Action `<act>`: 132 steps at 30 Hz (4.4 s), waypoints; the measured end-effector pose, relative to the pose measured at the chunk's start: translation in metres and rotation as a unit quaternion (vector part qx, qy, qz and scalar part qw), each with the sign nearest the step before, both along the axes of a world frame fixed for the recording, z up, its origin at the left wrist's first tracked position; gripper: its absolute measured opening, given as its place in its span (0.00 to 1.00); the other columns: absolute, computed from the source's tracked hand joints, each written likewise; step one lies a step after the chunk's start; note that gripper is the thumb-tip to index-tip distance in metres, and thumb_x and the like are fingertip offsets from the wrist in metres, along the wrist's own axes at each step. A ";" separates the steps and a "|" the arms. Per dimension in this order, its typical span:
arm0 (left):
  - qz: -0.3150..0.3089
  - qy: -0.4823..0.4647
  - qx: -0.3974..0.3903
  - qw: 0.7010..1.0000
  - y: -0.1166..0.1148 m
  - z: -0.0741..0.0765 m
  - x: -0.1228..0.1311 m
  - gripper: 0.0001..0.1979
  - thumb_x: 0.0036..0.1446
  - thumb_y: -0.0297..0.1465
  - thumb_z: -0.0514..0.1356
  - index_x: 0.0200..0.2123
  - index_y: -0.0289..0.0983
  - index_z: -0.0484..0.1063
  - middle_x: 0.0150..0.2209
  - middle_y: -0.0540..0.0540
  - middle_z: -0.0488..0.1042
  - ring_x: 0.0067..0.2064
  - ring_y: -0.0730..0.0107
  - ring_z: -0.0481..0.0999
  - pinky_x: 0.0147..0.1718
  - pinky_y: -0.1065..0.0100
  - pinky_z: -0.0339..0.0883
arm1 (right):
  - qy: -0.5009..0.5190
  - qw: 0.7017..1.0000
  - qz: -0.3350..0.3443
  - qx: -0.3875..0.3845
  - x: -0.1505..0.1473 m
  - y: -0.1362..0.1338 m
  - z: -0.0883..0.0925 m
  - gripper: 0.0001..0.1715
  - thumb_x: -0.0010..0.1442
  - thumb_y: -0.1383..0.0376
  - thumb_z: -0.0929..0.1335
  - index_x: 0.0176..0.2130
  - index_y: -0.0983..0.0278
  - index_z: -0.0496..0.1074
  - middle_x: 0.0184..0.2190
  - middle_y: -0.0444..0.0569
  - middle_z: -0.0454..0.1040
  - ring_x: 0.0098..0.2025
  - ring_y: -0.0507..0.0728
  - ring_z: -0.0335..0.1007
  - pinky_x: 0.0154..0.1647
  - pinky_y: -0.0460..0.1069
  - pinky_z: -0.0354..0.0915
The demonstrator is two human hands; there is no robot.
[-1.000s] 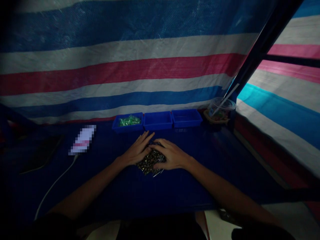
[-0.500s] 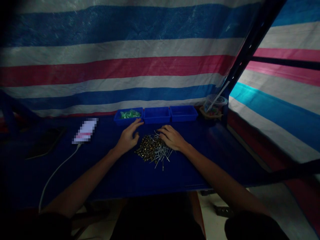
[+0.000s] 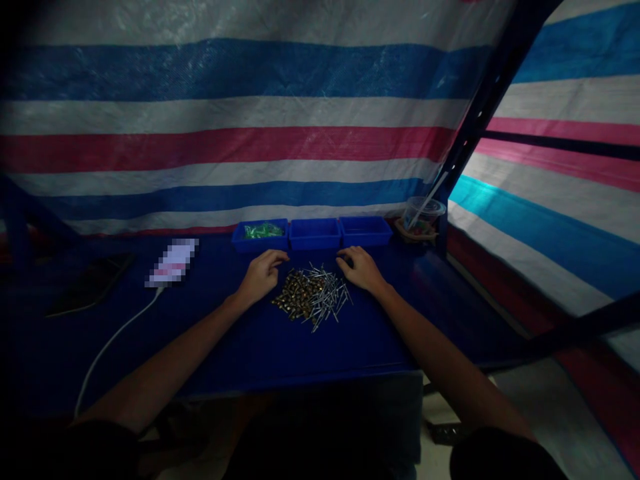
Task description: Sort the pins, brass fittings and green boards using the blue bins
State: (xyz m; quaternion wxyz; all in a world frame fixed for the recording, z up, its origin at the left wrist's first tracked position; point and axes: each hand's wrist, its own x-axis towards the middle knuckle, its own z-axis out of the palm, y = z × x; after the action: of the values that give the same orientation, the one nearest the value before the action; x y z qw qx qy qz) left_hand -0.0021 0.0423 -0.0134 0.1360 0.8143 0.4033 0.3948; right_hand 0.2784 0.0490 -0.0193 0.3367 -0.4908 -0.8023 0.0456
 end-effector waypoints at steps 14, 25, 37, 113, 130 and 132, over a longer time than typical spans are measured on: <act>0.048 0.126 -0.003 0.991 0.004 -0.001 0.000 0.16 0.49 0.20 0.50 0.38 0.36 0.72 0.38 0.46 0.75 0.43 0.63 0.71 0.47 0.60 0.65 | -0.035 0.983 0.172 -0.059 -0.013 -0.009 0.016 0.08 0.55 0.72 0.64 0.33 0.64 0.72 0.32 0.48 0.74 0.38 0.56 0.66 0.44 0.54 0.61; 0.017 0.152 -0.021 0.988 0.004 -0.001 0.000 0.15 0.51 0.20 0.50 0.38 0.37 0.73 0.38 0.47 0.76 0.42 0.64 0.71 0.46 0.60 0.65 | -0.081 0.979 0.167 -0.081 -0.006 -0.022 0.027 0.16 0.55 0.70 0.65 0.45 0.63 0.72 0.34 0.49 0.74 0.39 0.57 0.68 0.42 0.53 0.63; 0.067 0.168 -0.017 0.983 0.002 0.004 0.003 0.11 0.55 0.25 0.52 0.37 0.38 0.74 0.36 0.47 0.78 0.40 0.62 0.73 0.43 0.60 0.65 | -0.096 0.979 0.158 -0.080 0.003 -0.011 0.019 0.15 0.57 0.66 0.66 0.45 0.63 0.71 0.35 0.49 0.72 0.40 0.57 0.65 0.43 0.54 0.62; 0.041 0.211 -0.062 0.975 0.005 0.002 -0.003 0.09 0.58 0.35 0.58 0.41 0.45 0.74 0.45 0.47 0.72 0.52 0.55 0.64 0.50 0.51 0.54 | -0.103 0.990 -0.034 0.089 -0.034 0.008 0.021 0.27 0.61 0.57 0.61 0.56 0.68 0.64 0.43 0.58 0.71 0.47 0.64 0.64 0.49 0.60 0.62; 0.023 -0.012 -0.075 0.997 -0.018 0.018 0.024 0.16 0.63 0.37 0.48 0.26 0.37 0.66 0.26 0.49 0.69 0.33 0.67 0.69 0.35 0.66 0.63 | -0.103 0.980 0.078 0.154 -0.083 -0.043 0.037 0.15 0.64 0.58 0.62 0.39 0.65 0.71 0.33 0.52 0.73 0.37 0.58 0.64 0.38 0.52 0.57; 0.025 0.000 -0.065 0.998 -0.021 0.017 0.025 0.15 0.63 0.35 0.47 0.26 0.38 0.64 0.27 0.49 0.70 0.35 0.66 0.69 0.37 0.66 0.63 | -0.104 0.979 0.068 0.159 -0.086 -0.045 0.036 0.14 0.64 0.59 0.61 0.37 0.65 0.71 0.31 0.51 0.73 0.35 0.57 0.64 0.37 0.52 0.55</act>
State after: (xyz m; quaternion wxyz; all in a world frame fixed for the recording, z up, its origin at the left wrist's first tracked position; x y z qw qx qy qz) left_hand 0.0233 0.0213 0.0040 0.1787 0.7931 0.4486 0.3711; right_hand 0.1929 0.0045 0.0165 0.3212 -0.3777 -0.8613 -0.1112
